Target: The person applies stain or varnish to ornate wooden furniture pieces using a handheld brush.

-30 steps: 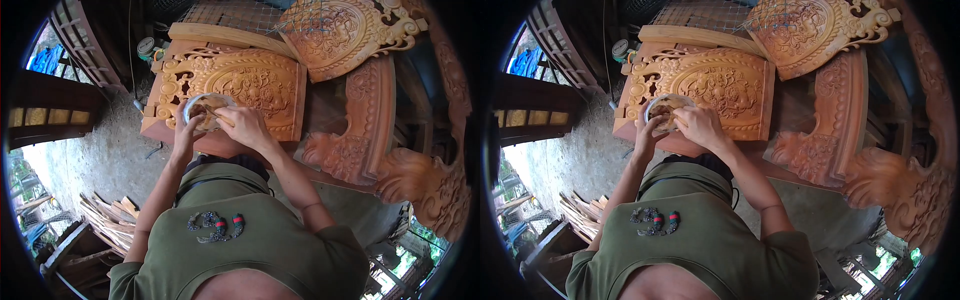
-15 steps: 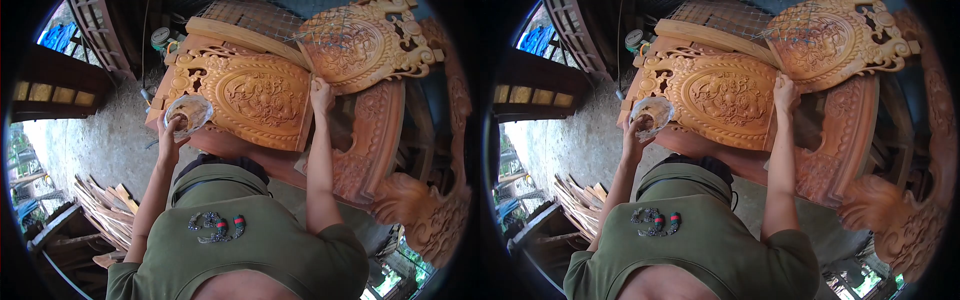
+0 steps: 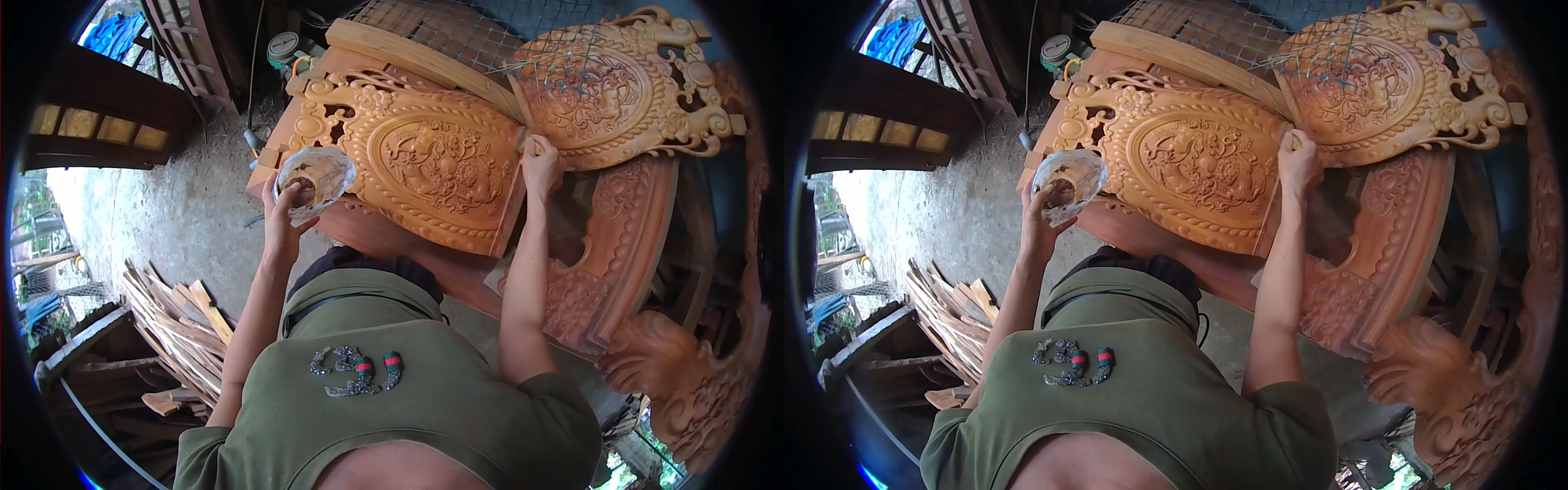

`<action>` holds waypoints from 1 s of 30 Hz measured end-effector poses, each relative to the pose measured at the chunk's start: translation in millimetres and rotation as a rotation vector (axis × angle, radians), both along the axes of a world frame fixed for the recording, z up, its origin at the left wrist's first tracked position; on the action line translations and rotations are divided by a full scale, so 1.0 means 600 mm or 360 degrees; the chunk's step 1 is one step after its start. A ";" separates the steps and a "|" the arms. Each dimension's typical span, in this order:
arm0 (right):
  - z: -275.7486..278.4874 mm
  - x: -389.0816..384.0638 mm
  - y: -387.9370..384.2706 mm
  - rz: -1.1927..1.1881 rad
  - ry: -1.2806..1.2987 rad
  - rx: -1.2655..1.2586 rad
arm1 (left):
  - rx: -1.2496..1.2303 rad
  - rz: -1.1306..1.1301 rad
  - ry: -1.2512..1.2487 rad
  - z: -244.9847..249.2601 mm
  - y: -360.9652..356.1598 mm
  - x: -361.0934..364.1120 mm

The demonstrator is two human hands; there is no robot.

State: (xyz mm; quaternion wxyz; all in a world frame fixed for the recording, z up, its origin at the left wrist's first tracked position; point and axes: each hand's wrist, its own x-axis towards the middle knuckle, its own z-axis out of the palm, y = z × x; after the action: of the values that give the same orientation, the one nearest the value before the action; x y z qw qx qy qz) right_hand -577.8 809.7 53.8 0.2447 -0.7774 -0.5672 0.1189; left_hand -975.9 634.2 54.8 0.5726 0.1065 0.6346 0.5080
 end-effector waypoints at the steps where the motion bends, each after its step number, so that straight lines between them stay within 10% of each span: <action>1: 0.009 0.000 -0.007 -0.0141 -0.0505 0.0044 | 0.0003 -0.0003 0.0004 -0.002 -0.001 -0.001; 9: -0.051 -0.071 0.045 0.0476 -0.0067 0.0168 | -0.0001 -0.0048 -0.0032 0.010 0.003 0.009; 11: -0.004 -0.109 0.043 0.0538 0.0810 -0.0199 | 0.0015 -0.0050 -0.0050 0.014 0.005 0.011; 15: -0.011 -0.108 0.046 0.0253 -0.0334 0.0338 | 0.0029 0.0028 -0.0041 0.014 -0.005 0.002; 18: -0.017 -0.109 0.056 0.0241 -0.0563 -0.0108 | 0.0010 0.0047 -0.0041 0.012 -0.013 -0.003; 25: -0.028 -0.207 0.062 0.0718 0.0464 -0.0112 | -0.0002 0.0121 -0.0061 0.014 -0.027 -0.006; 30: -0.054 -0.224 0.064 0.0485 -0.0288 -0.0004 | 0.0025 0.0190 -0.0060 0.021 -0.040 -0.004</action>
State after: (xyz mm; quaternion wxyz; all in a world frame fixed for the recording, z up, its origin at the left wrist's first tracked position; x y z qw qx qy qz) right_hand -712.0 848.2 21.1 0.1708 -0.6902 -0.6980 0.0849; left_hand -978.3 610.0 67.2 0.5524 0.0634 0.6248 0.5481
